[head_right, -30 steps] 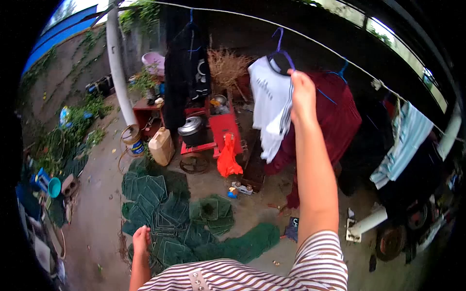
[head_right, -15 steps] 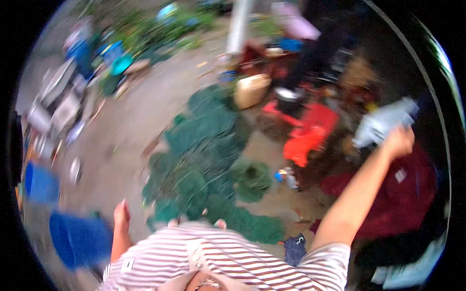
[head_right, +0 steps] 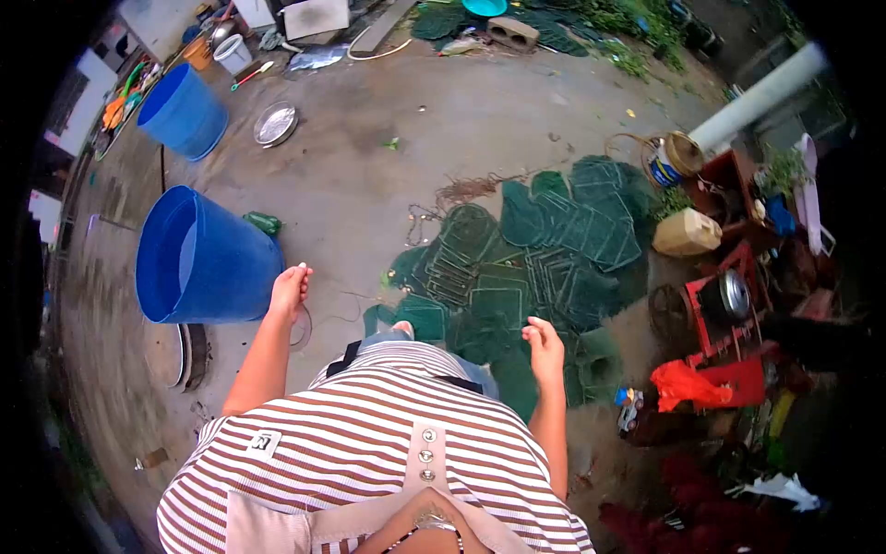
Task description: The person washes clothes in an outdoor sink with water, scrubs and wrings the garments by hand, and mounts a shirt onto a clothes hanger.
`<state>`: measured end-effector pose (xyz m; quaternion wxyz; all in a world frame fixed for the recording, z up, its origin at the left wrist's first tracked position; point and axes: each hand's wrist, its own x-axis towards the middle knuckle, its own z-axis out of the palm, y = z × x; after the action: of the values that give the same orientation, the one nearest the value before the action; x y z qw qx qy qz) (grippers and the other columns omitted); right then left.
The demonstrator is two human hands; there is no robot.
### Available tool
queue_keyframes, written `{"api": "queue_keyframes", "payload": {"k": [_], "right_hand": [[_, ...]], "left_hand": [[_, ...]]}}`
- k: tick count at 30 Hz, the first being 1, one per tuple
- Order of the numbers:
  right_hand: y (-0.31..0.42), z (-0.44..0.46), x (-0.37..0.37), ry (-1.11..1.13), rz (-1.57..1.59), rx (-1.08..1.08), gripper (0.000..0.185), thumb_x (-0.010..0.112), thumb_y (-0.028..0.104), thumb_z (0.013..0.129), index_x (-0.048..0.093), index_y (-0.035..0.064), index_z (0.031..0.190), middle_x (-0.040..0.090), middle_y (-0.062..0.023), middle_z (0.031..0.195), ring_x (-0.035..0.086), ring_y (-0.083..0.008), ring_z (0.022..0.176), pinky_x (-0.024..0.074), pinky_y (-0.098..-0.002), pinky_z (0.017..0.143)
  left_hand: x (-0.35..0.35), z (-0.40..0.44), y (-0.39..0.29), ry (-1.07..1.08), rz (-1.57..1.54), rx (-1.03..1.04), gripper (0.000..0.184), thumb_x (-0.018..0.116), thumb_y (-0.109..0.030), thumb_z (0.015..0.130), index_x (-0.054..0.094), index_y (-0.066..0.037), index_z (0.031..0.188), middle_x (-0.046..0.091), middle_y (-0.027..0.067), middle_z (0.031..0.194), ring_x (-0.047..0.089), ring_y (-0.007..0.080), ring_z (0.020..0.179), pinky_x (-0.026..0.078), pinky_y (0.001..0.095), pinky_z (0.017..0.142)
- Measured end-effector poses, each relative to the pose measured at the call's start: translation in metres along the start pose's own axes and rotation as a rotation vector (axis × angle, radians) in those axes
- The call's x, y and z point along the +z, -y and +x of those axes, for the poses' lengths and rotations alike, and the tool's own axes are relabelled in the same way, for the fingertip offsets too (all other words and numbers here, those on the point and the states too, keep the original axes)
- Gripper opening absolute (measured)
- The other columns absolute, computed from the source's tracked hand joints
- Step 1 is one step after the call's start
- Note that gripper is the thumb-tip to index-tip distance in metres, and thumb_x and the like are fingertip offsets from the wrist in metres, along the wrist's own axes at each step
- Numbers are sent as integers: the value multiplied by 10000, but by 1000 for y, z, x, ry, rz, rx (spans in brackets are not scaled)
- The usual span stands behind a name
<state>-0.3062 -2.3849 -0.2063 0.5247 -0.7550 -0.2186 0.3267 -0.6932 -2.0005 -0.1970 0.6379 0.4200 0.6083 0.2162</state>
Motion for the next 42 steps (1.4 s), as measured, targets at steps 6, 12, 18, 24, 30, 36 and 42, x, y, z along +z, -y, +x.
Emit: {"api": "queue_keyframes", "payload": {"k": [6, 12, 18, 24, 30, 36, 42], "right_hand": [[68, 93, 92, 159, -154, -36, 237, 548, 68, 980, 638, 9, 1191, 717, -85, 963, 673, -134, 873, 529, -279, 827], [118, 178, 142, 384, -269, -53, 219, 565, 61, 969, 650, 9, 1164, 711, -81, 928, 667, -137, 847, 535, -294, 809], [121, 325, 182, 402, -388, -30, 206, 561, 65, 971, 654, 4, 1145, 709, -83, 880, 665, -139, 819, 534, -289, 778], [194, 491, 268, 470, -543, -227, 259, 614, 159, 912, 665, 54, 1144, 690, -190, 1083, 656, -359, 1014, 514, -416, 891], [301, 619, 353, 581, -617, -406, 257, 609, 156, 927, 651, 68, 1164, 687, -184, 1068, 662, -356, 978, 520, -419, 862], [369, 729, 420, 658, -585, -450, 251, 608, 149, 932, 646, 62, 1164, 687, -183, 1057, 665, -348, 961, 524, -409, 846], [374, 842, 433, 478, -690, -288, 259, 627, 168, 913, 661, 66, 1149, 702, -175, 974, 673, -336, 928, 527, -412, 826]], "left_hand": [[-38, 43, -46, -60, -77, 86, 226, 586, -305, 1001, 640, -123, 877, 484, -92, 682, 416, 19, 566, 341, 190, 482], [-49, 100, -61, -122, -124, 59, 238, 571, -303, 1008, 634, -113, 881, 468, -88, 684, 411, 24, 573, 340, 194, 494], [-80, 170, -79, -272, -158, 8, 257, 586, -296, 996, 666, -96, 856, 484, -80, 663, 416, 25, 565, 336, 199, 491], [-99, 240, -135, -390, -124, -216, 241, 585, -258, 995, 663, -87, 845, 502, -63, 652, 417, 39, 521, 340, 206, 462], [-62, 321, -243, -363, -24, -38, 236, 579, -241, 998, 676, -73, 864, 520, -51, 664, 460, 47, 566, 368, 217, 491], [-58, 439, -260, -334, 65, -102, 235, 580, -247, 997, 676, -72, 872, 530, -42, 672, 466, 49, 567, 375, 222, 498], [-66, 627, -347, -386, -129, -61, 250, 582, -263, 984, 677, -83, 839, 530, -41, 646, 456, 57, 535, 360, 236, 472]]}}
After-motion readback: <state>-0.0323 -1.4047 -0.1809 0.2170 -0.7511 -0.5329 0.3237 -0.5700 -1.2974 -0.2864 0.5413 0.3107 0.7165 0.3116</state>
